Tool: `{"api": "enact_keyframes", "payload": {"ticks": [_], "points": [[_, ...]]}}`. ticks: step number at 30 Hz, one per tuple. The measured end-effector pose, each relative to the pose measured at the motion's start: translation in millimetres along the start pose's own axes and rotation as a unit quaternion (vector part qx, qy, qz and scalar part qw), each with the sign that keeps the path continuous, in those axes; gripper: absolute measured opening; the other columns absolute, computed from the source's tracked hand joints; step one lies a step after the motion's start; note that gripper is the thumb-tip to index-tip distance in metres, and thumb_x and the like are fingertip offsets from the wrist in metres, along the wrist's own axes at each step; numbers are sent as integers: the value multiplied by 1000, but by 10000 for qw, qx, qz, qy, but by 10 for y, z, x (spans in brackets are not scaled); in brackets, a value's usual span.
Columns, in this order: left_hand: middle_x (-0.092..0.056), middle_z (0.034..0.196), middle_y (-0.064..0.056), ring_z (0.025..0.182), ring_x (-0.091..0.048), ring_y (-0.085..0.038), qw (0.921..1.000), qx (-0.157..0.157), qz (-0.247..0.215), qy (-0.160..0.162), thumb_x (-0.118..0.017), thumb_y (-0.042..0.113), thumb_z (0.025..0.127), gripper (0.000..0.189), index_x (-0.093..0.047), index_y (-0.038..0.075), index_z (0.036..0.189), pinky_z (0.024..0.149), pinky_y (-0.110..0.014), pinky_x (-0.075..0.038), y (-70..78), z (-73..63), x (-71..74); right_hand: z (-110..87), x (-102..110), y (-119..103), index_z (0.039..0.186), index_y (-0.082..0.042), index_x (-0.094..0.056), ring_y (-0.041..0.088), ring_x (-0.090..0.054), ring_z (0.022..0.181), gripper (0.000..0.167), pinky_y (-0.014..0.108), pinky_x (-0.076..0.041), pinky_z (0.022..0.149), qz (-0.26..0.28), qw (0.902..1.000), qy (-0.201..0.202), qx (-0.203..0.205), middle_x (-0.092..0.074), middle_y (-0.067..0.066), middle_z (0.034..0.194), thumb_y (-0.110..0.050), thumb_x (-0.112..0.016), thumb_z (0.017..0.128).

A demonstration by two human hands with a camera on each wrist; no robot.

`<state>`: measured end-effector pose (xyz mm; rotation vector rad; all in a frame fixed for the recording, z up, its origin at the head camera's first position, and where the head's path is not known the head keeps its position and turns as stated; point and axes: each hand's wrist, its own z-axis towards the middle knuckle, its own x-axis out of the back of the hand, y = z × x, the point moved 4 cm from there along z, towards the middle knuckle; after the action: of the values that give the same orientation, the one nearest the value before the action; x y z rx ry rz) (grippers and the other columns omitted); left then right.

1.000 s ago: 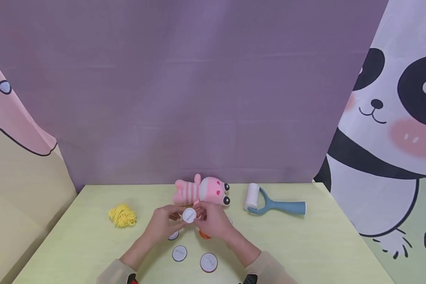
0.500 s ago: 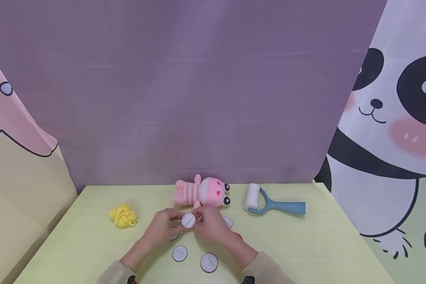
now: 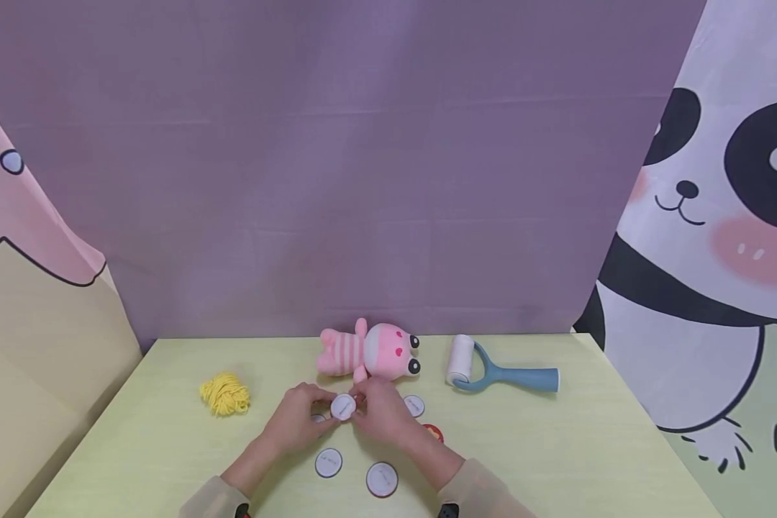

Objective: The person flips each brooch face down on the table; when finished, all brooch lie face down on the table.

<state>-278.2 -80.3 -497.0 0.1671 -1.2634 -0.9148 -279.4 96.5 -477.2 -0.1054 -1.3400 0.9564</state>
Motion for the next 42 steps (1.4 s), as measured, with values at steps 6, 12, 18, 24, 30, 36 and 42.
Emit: {"api": "enact_keyframes", "payload": {"ticks": [6,12,18,24,30,36,42], "points": [[-80,95,-3,91,-65,-21,10000,-6,36,-23,-91,10,81,26,-84,6,105,82,-31,-54,7,-10,-7,-9,-29,3,102,-4,-77,14,-57,80,16,24,-53,72,-34,9998,-99,-187,-69,3,88,-1,-82,87],[-79,94,-5,92,-64,-21,9999,98,73,-107,-90,9,80,27,-83,3,106,83,-33,-53,29,1,5,-9,-47,-7,102,-2,-77,17,-60,82,16,28,-56,75,-112,9997,-95,-193,-70,5,89,-1,-82,86],[-78,97,-12,93,-64,-25,9994,217,96,-234,-90,8,79,32,-81,-4,107,84,-37,-54,29,14,17,2,-64,-32,103,1,-78,24,-67,87,17,35,-59,81,-301,9995,-68,27,-73,9,92,0,-81,86],[-78,107,-16,99,-69,-28,9997,46,195,-141,-89,11,81,38,-78,-5,113,89,-43,-59,62,49,30,-16,48,-18,111,0,-77,21,-67,88,21,35,-60,80,-249,9996,-96,-128,-74,8,98,0,-74,90],[-80,108,-13,96,-70,-26,9995,-70,201,-252,-87,13,83,35,-79,-2,114,84,-37,-59,202,64,9,-50,218,10,111,-2,-79,17,-69,84,23,30,-60,77,-262,9995,59,-191,-78,9,105,4,-70,91],[-78,102,-12,80,-61,-13,9979,-211,58,-607,-86,13,85,37,-78,-3,118,71,-23,-52,431,83,-53,-94,340,33,108,-2,-78,14,-67,80,20,25,-59,73,-357,9982,129,-465,-78,9,103,4,-70,91],[-77,97,-10,76,-53,-4,9971,-109,132,-738,-86,14,85,38,-78,-2,118,70,-19,-50,564,110,-174,-213,392,114,106,-3,-78,14,-69,79,17,28,-62,73,-523,9948,30,-871,-77,8,102,3,-75,90]]}}
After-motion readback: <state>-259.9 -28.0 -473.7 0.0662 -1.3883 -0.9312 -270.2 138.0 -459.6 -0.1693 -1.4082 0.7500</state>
